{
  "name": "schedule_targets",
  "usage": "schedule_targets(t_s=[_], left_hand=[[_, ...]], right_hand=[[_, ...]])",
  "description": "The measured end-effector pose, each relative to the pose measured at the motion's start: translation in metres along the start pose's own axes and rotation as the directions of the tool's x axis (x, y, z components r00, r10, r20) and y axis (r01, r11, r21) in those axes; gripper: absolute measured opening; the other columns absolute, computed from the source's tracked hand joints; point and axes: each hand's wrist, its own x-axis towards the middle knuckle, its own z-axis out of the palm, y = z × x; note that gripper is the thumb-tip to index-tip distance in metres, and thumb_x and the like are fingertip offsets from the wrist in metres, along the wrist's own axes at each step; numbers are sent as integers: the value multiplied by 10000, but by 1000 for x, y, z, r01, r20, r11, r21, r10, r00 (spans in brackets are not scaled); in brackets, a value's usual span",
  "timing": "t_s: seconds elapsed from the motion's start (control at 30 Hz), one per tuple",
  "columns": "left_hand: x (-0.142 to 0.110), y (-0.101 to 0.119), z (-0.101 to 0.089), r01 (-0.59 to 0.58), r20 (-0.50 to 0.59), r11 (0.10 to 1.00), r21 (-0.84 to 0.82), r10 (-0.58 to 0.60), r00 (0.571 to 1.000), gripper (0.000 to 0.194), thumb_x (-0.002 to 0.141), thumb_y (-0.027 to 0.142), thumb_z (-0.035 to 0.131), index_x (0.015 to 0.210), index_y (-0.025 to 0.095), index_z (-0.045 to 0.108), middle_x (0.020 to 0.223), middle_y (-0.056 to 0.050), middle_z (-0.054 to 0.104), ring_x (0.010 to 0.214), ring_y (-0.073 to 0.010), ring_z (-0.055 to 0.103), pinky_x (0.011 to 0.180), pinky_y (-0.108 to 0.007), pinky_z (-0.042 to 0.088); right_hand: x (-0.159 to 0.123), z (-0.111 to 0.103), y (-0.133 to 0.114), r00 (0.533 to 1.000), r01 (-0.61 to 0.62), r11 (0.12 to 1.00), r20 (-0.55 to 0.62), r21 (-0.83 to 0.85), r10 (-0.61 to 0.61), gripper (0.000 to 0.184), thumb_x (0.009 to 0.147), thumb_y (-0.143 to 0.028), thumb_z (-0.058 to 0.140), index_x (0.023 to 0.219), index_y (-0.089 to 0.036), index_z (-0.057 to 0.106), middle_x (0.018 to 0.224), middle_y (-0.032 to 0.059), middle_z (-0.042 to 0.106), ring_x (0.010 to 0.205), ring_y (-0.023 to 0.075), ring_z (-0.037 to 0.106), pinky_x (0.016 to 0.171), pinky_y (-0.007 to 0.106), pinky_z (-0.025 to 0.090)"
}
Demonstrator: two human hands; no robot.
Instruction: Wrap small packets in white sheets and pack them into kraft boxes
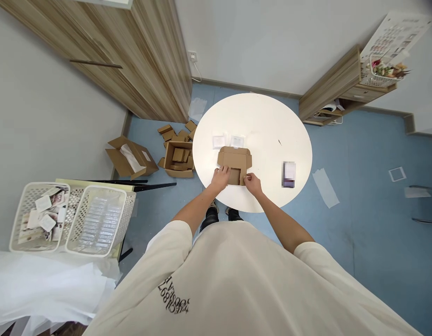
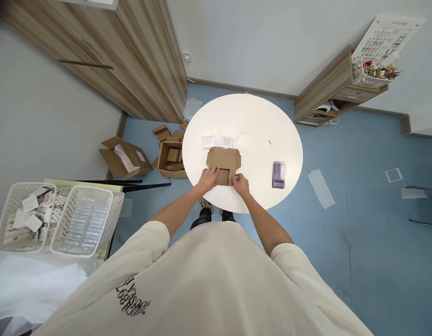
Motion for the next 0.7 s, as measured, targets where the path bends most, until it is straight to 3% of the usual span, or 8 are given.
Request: schedule_targets(t_s=[0.17, 0.43, 0.6, 0.7], left_hand=[[-1, -1, -1, -5, 1, 1000, -2, 5, 1000, 930, 769, 225, 830, 1565, 191, 350, 1509, -184, 459, 1405, -355, 413, 1114, -459, 337], [-2, -1, -1, -5, 6, 1000, 2, 5, 1000, 928, 790, 224, 816, 1582, 194, 334, 1505, -190, 462, 1400, -355, 419, 1116, -460, 336], [-1, -2, 0, -10, -2, 1000, 6, 10, 1000, 921, 782, 234, 826, 1573, 186, 356, 1499, -183, 471, 1387, -350, 425, 1130, -457, 328], [-2, -2, -2, -14, 8, 1000, -2, 14, 1000, 911, 795, 244, 817, 1578, 190, 354, 1499, -185, 470, 1395, -359, 419, 1129, -462, 324]], right_hand=[[12, 3, -7, 996, -92, 981, -14, -173, 91, 279, 942, -508, 583, 1004, -239, 618, 1022, 76, 737, 933, 242, 682, 762, 326, 504], [18, 6, -20, 995, -83, 868, 6, -489, 99, 224, 967, -369, 503, 934, -220, 667, 995, 129, 716, 939, 299, 691, 774, 379, 487], [18, 9, -21, 998, -58, 836, 0, -546, 69, 222, 977, -356, 491, 971, -216, 662, 1017, 140, 710, 951, 304, 689, 779, 376, 470], [14, 5, -17, 998, -43, 864, 22, -501, 62, 271, 1000, -451, 489, 910, -229, 616, 954, 110, 704, 893, 276, 673, 752, 352, 447]])
